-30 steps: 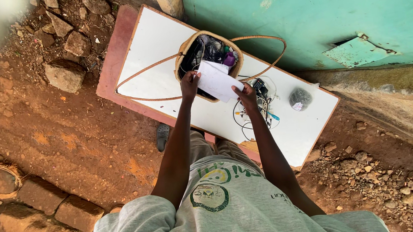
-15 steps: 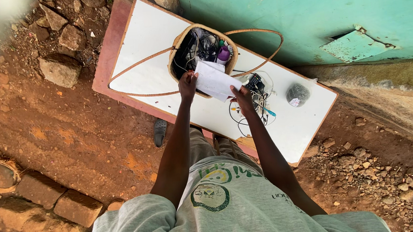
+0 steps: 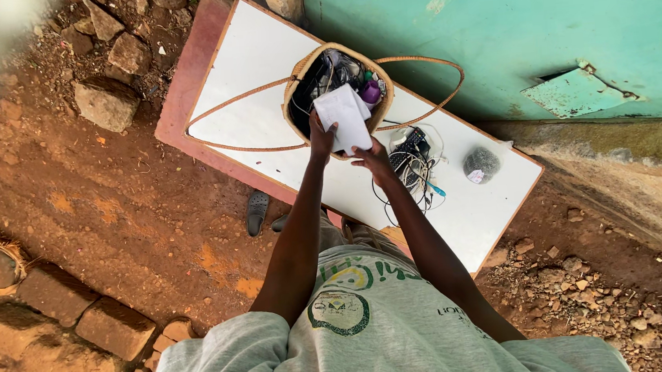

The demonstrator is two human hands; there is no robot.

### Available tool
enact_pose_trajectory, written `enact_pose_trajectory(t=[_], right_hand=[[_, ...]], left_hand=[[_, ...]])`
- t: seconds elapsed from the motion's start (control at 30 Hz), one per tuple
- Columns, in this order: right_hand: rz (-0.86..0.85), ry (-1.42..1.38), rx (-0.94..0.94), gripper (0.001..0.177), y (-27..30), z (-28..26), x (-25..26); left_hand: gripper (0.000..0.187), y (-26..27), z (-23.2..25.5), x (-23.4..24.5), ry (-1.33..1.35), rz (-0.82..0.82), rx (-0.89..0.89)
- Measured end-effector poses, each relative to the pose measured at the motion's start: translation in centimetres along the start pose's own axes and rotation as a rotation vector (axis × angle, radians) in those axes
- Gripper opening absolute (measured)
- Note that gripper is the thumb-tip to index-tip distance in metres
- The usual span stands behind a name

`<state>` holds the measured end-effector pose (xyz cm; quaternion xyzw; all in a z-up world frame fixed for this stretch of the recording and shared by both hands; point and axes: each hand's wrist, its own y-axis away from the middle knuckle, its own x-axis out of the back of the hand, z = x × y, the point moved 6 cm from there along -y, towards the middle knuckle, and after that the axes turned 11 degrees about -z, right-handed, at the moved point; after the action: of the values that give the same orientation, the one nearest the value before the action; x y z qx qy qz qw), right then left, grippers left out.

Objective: The person unpacks items from a woven basket onto a table, removing paper sheets, a spray bottle, plastic bags, cables, adapters, and electronic accessories by hand.

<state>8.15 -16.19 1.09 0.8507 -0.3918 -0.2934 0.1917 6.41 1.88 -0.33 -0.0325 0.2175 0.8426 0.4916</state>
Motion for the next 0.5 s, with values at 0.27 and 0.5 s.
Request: enact_pose_trajectory(t=[0.27, 0.5], right_hand=[[0.33, 0.212, -0.012, 0.071, -1.2, -1.6, 0.3], [0.225, 0.178, 0.13, 0.073, -4.6, -6.1, 2.2]], left_hand=[[0.056, -2.0, 1.7, 2.3, -0.098, -0.142, -0.005], [0.053, -2.9, 3.0, 2.1, 0.053, -0.337, 0.043]])
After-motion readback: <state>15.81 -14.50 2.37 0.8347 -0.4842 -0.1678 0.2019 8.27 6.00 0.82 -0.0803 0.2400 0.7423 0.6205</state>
